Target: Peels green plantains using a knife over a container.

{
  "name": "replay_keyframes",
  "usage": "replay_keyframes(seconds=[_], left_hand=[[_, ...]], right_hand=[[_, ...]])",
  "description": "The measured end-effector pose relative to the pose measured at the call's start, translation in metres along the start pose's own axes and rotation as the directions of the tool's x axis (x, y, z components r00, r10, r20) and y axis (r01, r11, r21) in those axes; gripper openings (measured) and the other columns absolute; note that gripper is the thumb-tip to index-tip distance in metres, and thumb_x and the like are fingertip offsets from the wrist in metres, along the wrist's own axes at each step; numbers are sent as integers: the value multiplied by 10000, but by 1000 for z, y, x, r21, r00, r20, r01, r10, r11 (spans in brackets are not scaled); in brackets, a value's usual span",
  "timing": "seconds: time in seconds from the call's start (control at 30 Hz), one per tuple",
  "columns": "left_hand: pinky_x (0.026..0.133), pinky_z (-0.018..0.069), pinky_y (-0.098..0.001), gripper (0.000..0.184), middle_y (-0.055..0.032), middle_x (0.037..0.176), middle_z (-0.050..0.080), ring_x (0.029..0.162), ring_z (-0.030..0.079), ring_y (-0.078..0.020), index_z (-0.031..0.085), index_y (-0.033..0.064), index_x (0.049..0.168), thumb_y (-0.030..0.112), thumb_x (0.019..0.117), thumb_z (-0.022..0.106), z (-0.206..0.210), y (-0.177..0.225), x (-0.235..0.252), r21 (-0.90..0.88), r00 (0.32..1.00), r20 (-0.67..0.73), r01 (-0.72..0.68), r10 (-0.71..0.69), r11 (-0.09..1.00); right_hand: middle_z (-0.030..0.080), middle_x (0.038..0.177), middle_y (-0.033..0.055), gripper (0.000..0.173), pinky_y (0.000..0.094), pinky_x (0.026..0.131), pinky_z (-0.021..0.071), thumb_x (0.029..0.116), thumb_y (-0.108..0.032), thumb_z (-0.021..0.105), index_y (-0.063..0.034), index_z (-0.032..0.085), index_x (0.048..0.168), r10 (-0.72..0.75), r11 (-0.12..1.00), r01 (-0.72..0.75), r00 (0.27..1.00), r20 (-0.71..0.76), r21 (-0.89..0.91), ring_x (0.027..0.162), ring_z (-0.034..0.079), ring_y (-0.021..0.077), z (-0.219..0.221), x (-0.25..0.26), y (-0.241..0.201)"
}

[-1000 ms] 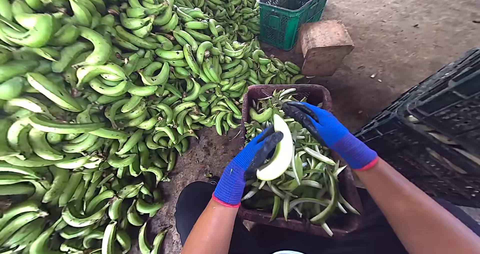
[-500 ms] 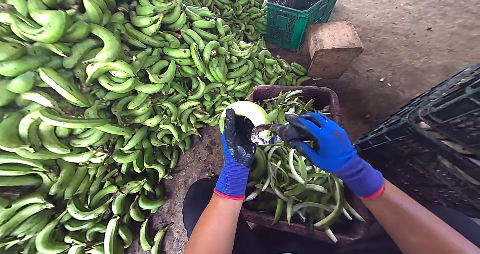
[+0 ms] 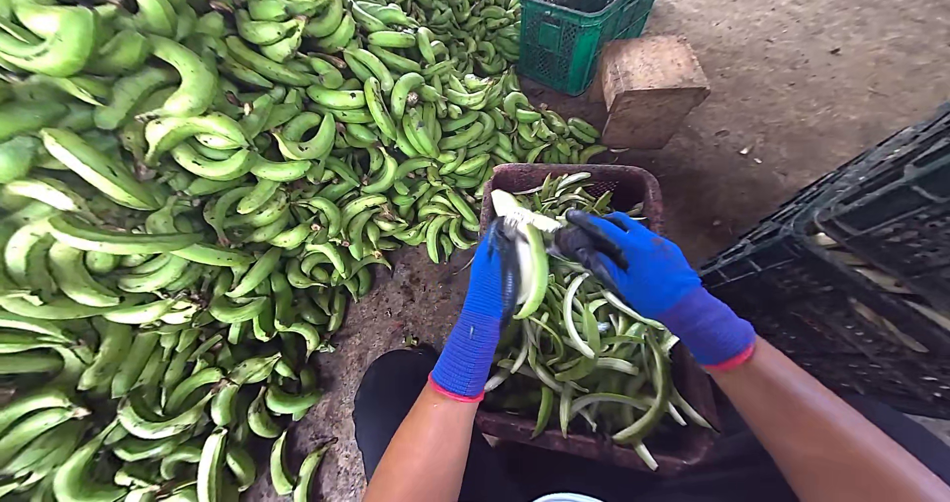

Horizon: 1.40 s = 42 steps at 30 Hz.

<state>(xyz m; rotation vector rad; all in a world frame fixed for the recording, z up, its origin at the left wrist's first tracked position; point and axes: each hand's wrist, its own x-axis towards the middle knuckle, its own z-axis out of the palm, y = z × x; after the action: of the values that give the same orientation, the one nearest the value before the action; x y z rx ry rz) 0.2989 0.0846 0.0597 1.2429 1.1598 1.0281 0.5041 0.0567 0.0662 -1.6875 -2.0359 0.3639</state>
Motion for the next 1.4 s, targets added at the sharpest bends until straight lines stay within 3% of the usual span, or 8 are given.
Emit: replay_keyframes(seconds=[0.23,0.37,0.63,0.83,1.0,1.1,1.23,1.4], left_hand=[[1091,428,-494,510,-252,1330,616,1243,598,-322,426,32,1528,312,1102,411,10,8,-6,386,944,302,2,-129,922],[810,547,-353,455,-136,1100,655,879,636,-164,463,75,1480,308,1090,461,-6,-9,6,99,986,88,132,-141,986],[583,563,-242,424,-26,772,636,634,641,-107,613,120,1038,422,1097,321,-26,6,4,-625,956,118,281,-267,728],[800,538,-225,377,-27,1026,634,873,620,-41,517,43,1355,230,1104,306,-10,2,-16,-219,998,60,-23,37,975],[673,538,-236,439,-31,905,654,724,615,-83,532,61,1387,247,1082,276,-4,-5,-10,-237,986,158,-14,53,971],[547,547,-245,445,-33,786,635,599,609,-98,620,90,1136,346,1113,257,-20,-2,1,-475,989,119,134,-88,870],[619,567,-244,384,-14,884,672,709,651,-90,630,142,1267,346,1100,351,-45,-4,6,-591,976,170,209,-133,779],[487,556,-239,616,-112,776,676,576,663,-150,649,45,1081,499,1084,233,-26,-18,-2,-724,871,476,468,-124,507]], right_hand=[[700,1022,169,391,531,806,522,1118,-326,398,-100,648,1316,298,900,-366,913,277,236,865,663,288,-6,15,18],[657,1327,161,507,626,973,499,1005,-296,636,-175,543,1489,66,986,-90,984,163,143,1159,658,359,-2,0,6],[723,1029,194,451,562,749,552,861,-477,647,-144,787,1132,-492,865,460,855,-165,-198,935,696,413,14,-14,11],[683,1177,220,514,632,796,541,947,-341,655,-149,617,1423,-71,997,71,997,-10,0,1004,683,426,3,-15,-12],[701,1004,190,430,563,828,516,1112,-395,389,-143,621,1372,414,875,-475,831,372,88,867,671,335,-3,9,3],[718,1096,168,389,567,883,527,1087,-317,493,-184,585,1441,261,926,-323,922,285,196,948,695,314,-4,0,8],[703,1208,110,567,416,922,560,938,-368,576,-96,579,1436,-88,945,77,996,20,317,1040,686,170,-6,-16,18],[651,1339,168,501,630,999,478,1021,-281,587,-168,521,1505,122,978,-141,984,126,156,1196,644,359,-3,-11,3]])
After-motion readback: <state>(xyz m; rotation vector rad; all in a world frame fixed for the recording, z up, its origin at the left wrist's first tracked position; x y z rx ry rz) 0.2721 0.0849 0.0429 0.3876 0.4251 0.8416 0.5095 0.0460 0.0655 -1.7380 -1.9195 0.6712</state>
